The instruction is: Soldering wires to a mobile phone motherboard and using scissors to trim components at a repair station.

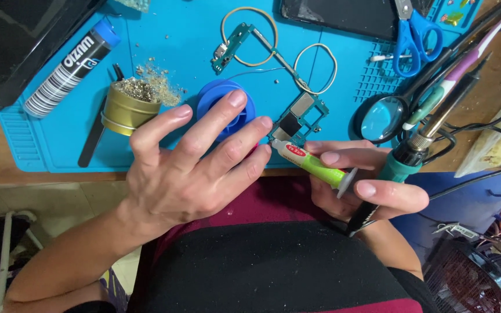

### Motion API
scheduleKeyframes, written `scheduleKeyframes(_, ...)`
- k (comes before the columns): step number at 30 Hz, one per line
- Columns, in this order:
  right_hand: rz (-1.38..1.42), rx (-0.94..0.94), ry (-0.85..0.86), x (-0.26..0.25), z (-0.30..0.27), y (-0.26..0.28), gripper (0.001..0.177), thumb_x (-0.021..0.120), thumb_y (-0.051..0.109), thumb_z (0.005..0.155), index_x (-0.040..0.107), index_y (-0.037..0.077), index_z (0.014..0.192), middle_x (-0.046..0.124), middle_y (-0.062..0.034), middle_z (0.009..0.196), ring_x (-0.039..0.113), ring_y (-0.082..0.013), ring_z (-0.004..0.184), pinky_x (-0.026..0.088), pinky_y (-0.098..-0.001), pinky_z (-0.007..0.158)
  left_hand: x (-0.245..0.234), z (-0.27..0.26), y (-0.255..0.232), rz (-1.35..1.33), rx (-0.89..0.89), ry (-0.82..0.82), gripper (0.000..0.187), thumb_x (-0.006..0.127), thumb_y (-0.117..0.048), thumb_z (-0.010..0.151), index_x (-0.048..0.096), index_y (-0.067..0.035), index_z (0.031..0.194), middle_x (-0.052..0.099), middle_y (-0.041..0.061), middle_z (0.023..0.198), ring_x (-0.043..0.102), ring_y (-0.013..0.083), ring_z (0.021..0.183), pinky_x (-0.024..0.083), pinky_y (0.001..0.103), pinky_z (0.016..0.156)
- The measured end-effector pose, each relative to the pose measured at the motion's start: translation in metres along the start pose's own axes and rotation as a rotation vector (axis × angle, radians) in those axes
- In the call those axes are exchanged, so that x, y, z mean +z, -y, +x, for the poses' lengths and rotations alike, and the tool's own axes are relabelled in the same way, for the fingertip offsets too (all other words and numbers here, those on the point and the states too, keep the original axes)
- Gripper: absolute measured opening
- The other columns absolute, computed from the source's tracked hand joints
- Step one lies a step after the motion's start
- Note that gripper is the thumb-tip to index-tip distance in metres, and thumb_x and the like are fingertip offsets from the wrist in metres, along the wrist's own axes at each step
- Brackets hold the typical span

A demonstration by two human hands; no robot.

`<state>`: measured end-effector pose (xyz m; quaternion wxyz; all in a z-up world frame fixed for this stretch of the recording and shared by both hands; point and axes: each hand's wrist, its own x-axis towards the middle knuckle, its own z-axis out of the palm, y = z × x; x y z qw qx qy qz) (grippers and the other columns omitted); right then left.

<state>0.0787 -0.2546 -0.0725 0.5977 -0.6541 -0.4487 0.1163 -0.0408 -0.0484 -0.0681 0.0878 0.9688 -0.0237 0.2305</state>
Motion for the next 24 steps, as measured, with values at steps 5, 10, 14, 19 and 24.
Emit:
scheduleKeyframes(5,-0.053,0.026,-0.036,0.0,-0.001,0.003,0.053,0.072,-0.003,0.08,0.037,0.021,0.112,0.058,-0.0137,0.1,0.072,-0.034,0.084,0.065,-0.0366,0.07,0.0,-0.001,0.0,-0.002,-0.001,0.001,0.002,0.068,-0.031,0.104,0.07,-0.031,0.103,0.066,-0.011,0.124,0.055,0.0147,0.121,0.033,0.035,0.095)
scheduleKeyframes(10,-0.05,-0.007,0.003,-0.002,0.001,0.004,0.056,0.076,-0.001,0.078,0.04,0.022,0.114,0.06,-0.0134,0.102,0.072,-0.0338,0.087,0.065,-0.0358,0.072,0.001,-0.002,0.0,-0.022,-0.006,-0.005,0.004,0.07,-0.027,0.103,0.071,-0.031,0.103,0.066,-0.01,0.124,0.055,0.0153,0.121,0.034,0.035,0.096)
scheduleKeyframes(14,-0.08,-0.024,-0.045,0.007,0.001,0.001,0.053,0.073,-0.001,0.08,0.037,0.023,0.112,0.059,-0.0122,0.099,0.072,-0.0328,0.082,0.063,-0.0341,0.068,0.0,-0.002,0.0,-0.02,-0.005,-0.002,0.004,0.068,-0.029,0.104,0.07,-0.031,0.103,0.066,-0.011,0.124,0.055,0.0145,0.121,0.034,0.034,0.096)
scheduleKeyframes(19,-0.073,-0.044,-0.013,0.004,0.002,-0.001,0.053,0.072,-0.001,0.08,0.038,0.022,0.112,0.059,-0.0135,0.1,0.072,-0.0345,0.083,0.063,-0.036,0.069,0.0,-0.003,0.001,-0.021,-0.005,-0.003,0.003,0.069,-0.028,0.104,0.071,-0.031,0.103,0.065,-0.01,0.125,0.054,0.0146,0.122,0.033,0.034,0.097)
scheduleKeyframes(24,-0.093,-0.042,-0.031,0.006,0.004,0.001,0.051,0.072,0.001,0.081,0.038,0.022,0.113,0.059,-0.0134,0.098,0.071,-0.0324,0.08,0.062,-0.0345,0.069,-0.001,-0.002,0.001,-0.017,-0.005,0.0,0.005,0.067,-0.027,0.105,0.069,-0.03,0.102,0.065,-0.011,0.125,0.055,0.0142,0.121,0.034,0.033,0.095)
